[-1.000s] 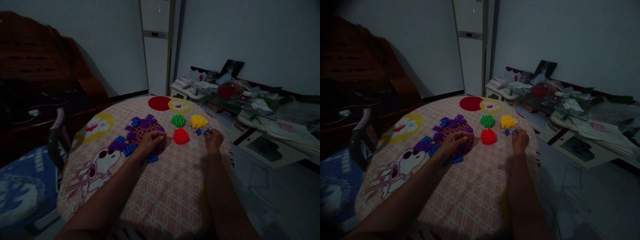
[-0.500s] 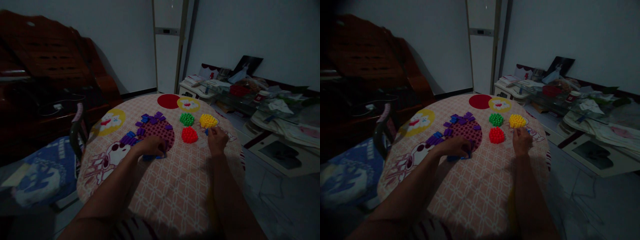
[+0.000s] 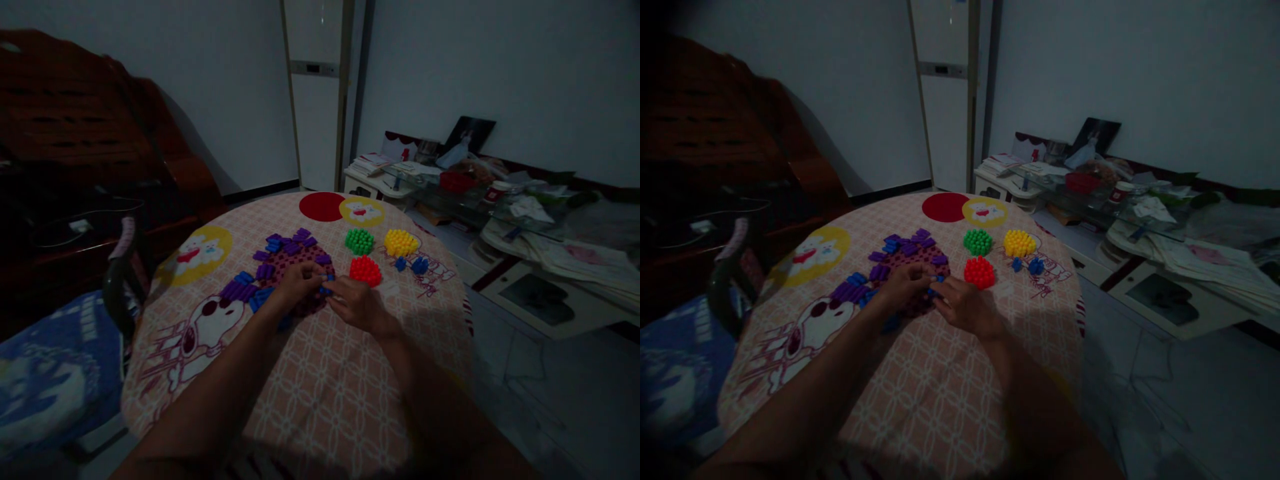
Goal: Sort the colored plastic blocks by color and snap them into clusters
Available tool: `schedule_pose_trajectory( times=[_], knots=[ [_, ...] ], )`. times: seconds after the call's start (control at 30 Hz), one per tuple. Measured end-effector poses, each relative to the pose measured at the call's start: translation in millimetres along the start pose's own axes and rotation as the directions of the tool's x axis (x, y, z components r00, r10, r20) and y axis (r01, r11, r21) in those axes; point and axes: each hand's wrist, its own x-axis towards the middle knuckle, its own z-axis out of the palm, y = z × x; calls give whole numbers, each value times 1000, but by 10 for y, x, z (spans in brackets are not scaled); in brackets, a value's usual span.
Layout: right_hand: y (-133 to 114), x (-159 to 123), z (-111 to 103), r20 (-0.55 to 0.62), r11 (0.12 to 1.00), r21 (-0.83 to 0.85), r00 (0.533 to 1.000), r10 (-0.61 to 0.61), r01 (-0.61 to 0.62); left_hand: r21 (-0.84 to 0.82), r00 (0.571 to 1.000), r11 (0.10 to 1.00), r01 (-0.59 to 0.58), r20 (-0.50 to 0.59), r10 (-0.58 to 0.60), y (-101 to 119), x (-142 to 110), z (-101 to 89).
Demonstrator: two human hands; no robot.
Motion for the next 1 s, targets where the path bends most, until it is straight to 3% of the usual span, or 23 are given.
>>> schedule_pose_trajectory(
  times=[0.1,0.23,0.33,0.43,0.53,0.67,0.73,0.83,1.0],
  knots=[
    [1,1,-9,14,998,-46,999,-48,48,-139,998,988,62,-12,-65,26,-13,30],
    [25,3,-14,-33,986,-165,999,-18,12,-222,995,969,104,29,-100,54,-33,60],
    [45,23,-51,-161,992,-115,986,36,-55,-245,996,966,85,54,-74,40,-37,83],
    [110,28,-166,-320,984,-16,933,166,-180,-245,997,967,66,49,-56,26,-39,96],
    [275,-40,-363,-482,932,95,804,349,-349,-239,997,969,67,49,-57,20,-36,84],
    [643,-260,-681,-636,769,203,516,574,-606,-230,999,973,36,48,-25,-1,-18,50],
    [823,-385,-816,-667,684,137,444,598,-716,-224,999,974,31,50,-20,-17,-9,44],
    [1001,-516,-938,-663,570,-14,435,609,-821,-218,998,975,47,55,-35,-29,-7,52],
    [1059,-528,-961,-602,466,-203,485,634,-861,-203,998,978,45,61,-33,-9,-25,71]
  ],
)
